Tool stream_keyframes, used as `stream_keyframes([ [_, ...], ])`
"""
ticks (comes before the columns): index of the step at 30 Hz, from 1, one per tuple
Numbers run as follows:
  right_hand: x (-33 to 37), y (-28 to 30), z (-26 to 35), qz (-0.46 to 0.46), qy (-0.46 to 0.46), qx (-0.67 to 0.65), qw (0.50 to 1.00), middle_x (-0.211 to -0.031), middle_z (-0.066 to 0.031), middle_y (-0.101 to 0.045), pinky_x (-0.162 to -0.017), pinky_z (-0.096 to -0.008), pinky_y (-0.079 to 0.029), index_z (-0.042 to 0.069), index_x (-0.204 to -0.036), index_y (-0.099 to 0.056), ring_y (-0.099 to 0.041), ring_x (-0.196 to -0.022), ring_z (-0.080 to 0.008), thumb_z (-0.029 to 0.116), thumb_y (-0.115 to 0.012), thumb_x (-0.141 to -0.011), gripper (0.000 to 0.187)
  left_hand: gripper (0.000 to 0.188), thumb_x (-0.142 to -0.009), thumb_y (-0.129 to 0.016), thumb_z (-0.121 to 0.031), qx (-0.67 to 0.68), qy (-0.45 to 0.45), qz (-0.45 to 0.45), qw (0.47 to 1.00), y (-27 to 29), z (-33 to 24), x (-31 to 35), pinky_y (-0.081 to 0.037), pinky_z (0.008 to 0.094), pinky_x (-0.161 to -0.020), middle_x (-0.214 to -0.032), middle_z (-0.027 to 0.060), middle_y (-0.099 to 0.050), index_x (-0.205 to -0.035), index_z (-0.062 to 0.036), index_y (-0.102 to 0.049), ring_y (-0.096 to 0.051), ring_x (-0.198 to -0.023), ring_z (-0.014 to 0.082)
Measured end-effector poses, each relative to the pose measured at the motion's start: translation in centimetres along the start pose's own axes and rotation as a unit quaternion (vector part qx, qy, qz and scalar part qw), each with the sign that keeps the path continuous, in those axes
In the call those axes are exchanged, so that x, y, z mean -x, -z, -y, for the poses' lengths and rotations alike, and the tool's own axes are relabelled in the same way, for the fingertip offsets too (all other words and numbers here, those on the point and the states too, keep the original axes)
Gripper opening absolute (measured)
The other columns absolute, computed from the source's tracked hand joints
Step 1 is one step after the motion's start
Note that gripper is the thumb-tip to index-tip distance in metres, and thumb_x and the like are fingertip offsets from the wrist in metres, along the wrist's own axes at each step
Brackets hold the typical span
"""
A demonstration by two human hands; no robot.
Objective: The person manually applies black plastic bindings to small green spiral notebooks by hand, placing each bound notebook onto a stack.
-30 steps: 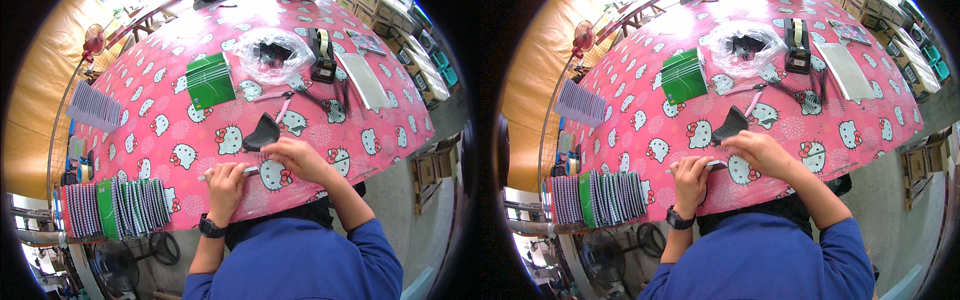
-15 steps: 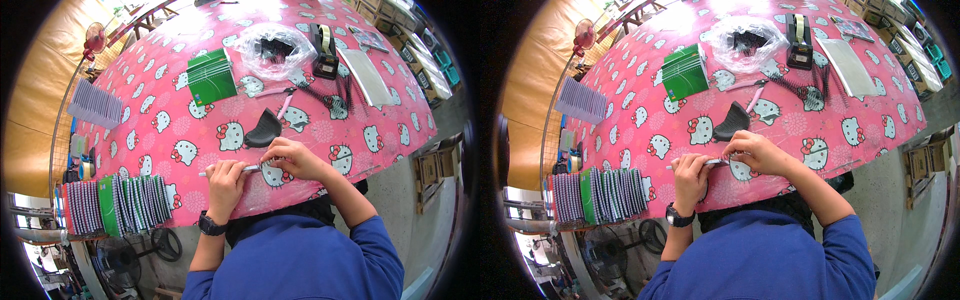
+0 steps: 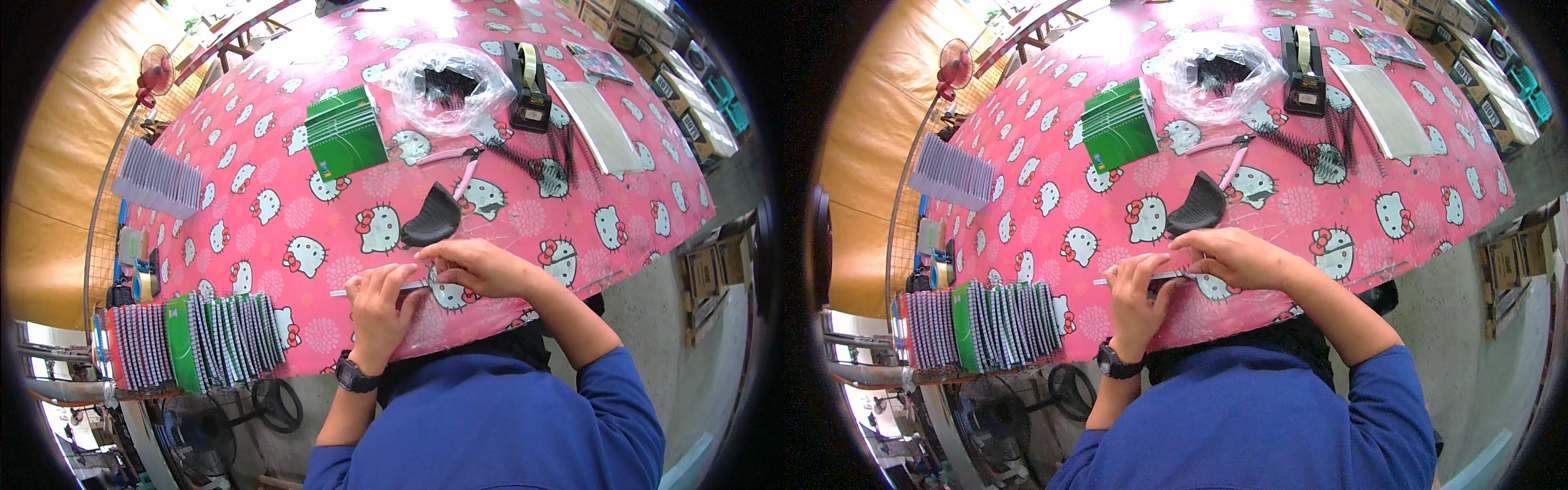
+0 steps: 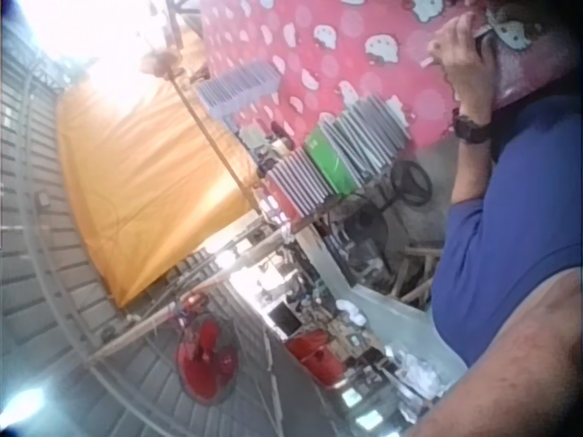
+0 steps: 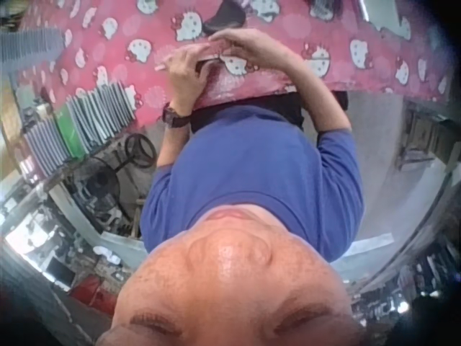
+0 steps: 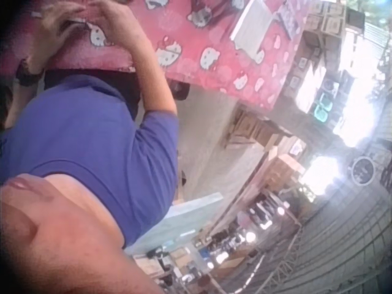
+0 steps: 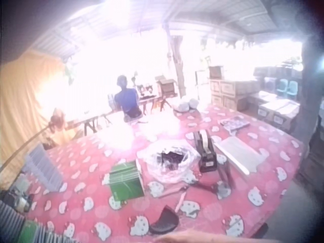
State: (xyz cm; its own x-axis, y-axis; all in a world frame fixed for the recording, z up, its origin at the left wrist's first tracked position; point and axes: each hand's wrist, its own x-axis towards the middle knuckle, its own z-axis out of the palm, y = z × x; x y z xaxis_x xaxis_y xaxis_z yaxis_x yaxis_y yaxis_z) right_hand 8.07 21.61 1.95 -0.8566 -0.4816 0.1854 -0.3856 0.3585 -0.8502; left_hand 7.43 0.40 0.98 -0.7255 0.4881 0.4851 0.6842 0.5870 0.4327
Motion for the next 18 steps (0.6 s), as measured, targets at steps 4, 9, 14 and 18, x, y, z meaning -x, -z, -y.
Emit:
stream_keyframes([
  [4,-0.8,0.8,1.7,0.064,-0.247,-0.106,0.961,-0.1,-0.0203,-0.062,-0.072,-0.0374,-0.051,0.007,-0.126,-0.048,-0.063,-0.086,-0.031,0.02,-0.059,-0.089,0.04,0.025,-0.076,-0.07,-0.021,-0.033,-0.016,0.046,0.998,-0.2,0.5,0.5,-0.032,0.0382,-0.083,-0.098,0.0004,-0.061,-0.098,-0.012,-0.061,-0.056,-0.09,0.0188],
  [9,-1.6,1.0,-4.8,-0.174,-0.064,0.26,0.948,-0.125,-0.022,-0.051,-0.099,-0.0466,-0.037,0.008,-0.127,-0.049,-0.048,-0.116,-0.0387,0.048,-0.075,-0.069,0.075,0.022,-0.079,-0.067,-0.025,-0.024,-0.055,0.044,0.997,0.2,0.2,0.4,-0.031,0.0406,-0.088,-0.097,0.0004,-0.062,-0.097,-0.0123,-0.062,-0.056,-0.092,0.0189],
  [14,-2.8,-1.1,-6.1,-0.11,-0.085,0.384,0.913,-0.132,-0.0242,-0.043,-0.09,-0.0532,-0.039,0.014,-0.119,-0.054,-0.044,-0.117,-0.0398,0.056,-0.075,-0.059,0.076,0.031,-0.082,-0.066,-0.033,-0.027,-0.06,0.115,0.991,1.1,1.0,1.0,-0.029,0.0451,-0.094,-0.103,0.0016,-0.061,-0.104,-0.0125,-0.061,-0.057,-0.097,0.0202],
  [18,-2.8,-1.1,-6.2,-0.127,-0.056,0.34,0.93,-0.13,-0.024,-0.046,-0.091,-0.0507,-0.04,0.013,-0.112,-0.058,-0.047,-0.113,-0.04,0.053,-0.075,-0.063,0.065,0.039,-0.069,-0.076,-0.041,0.054,-0.012,0.025,0.998,1.3,-0.3,0.6,-0.022,0.0487,-0.101,-0.095,0.0018,-0.062,-0.094,-0.0134,-0.064,-0.057,-0.097,0.0208],
])
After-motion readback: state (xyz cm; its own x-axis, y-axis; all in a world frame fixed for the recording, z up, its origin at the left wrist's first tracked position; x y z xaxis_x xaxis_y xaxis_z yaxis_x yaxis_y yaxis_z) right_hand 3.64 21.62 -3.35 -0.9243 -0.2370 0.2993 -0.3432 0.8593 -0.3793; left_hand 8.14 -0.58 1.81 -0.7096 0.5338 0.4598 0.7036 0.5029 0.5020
